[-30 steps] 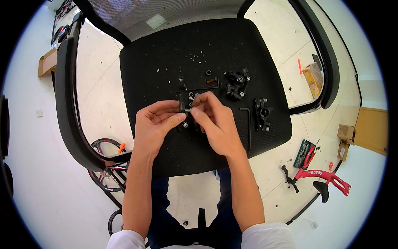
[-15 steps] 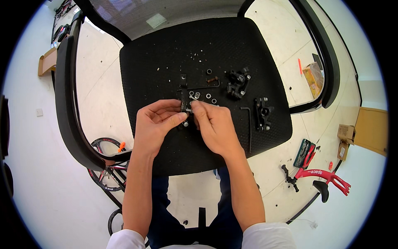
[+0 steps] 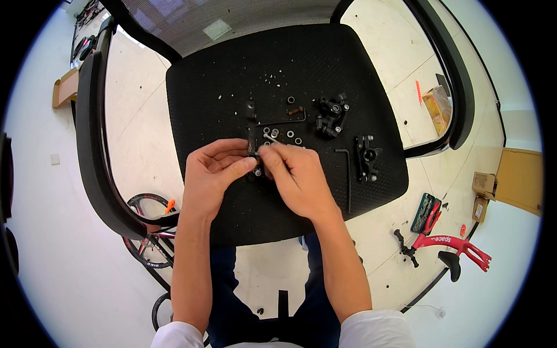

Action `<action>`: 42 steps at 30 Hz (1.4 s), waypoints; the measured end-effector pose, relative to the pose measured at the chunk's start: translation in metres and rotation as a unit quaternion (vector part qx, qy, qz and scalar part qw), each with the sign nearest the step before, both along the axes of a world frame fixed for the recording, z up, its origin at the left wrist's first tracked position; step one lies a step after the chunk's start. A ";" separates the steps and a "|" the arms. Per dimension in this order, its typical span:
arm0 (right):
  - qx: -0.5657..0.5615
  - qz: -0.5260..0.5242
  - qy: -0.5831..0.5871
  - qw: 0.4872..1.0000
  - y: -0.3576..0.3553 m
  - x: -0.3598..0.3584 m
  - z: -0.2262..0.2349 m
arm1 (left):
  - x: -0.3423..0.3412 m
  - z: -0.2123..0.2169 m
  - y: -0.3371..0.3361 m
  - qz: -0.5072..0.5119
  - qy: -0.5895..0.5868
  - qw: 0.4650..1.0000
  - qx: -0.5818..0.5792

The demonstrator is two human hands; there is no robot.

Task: The person assembles small mechanical components on a black chair seat, picking up parts, inserting pins, and joining pieces together. The person handles multiple small parts and uses an Allen key to tighten connections.

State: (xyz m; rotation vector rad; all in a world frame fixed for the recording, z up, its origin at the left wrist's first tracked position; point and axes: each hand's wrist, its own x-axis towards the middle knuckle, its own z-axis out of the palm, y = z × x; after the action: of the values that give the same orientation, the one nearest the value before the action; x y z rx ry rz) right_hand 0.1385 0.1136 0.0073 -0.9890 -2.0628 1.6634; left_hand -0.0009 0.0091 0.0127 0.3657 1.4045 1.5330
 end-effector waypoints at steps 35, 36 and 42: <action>-0.042 -0.064 -0.039 0.996 0.026 0.023 0.012 | -0.005 -0.008 -0.007 0.042 -0.110 0.992 0.044; -0.081 -0.088 0.015 0.993 0.023 0.020 0.015 | -0.004 -0.006 -0.006 0.030 -0.105 0.993 0.037; -0.109 -0.113 0.155 0.975 0.022 0.011 0.014 | 0.002 -0.006 -0.004 -0.034 -0.075 0.996 0.033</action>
State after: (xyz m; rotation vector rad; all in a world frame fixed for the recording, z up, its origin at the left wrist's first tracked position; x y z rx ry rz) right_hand 0.1499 0.1352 0.0217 -0.9203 -1.5356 1.8140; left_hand 0.0016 0.0055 0.0066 0.3286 1.2159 1.5216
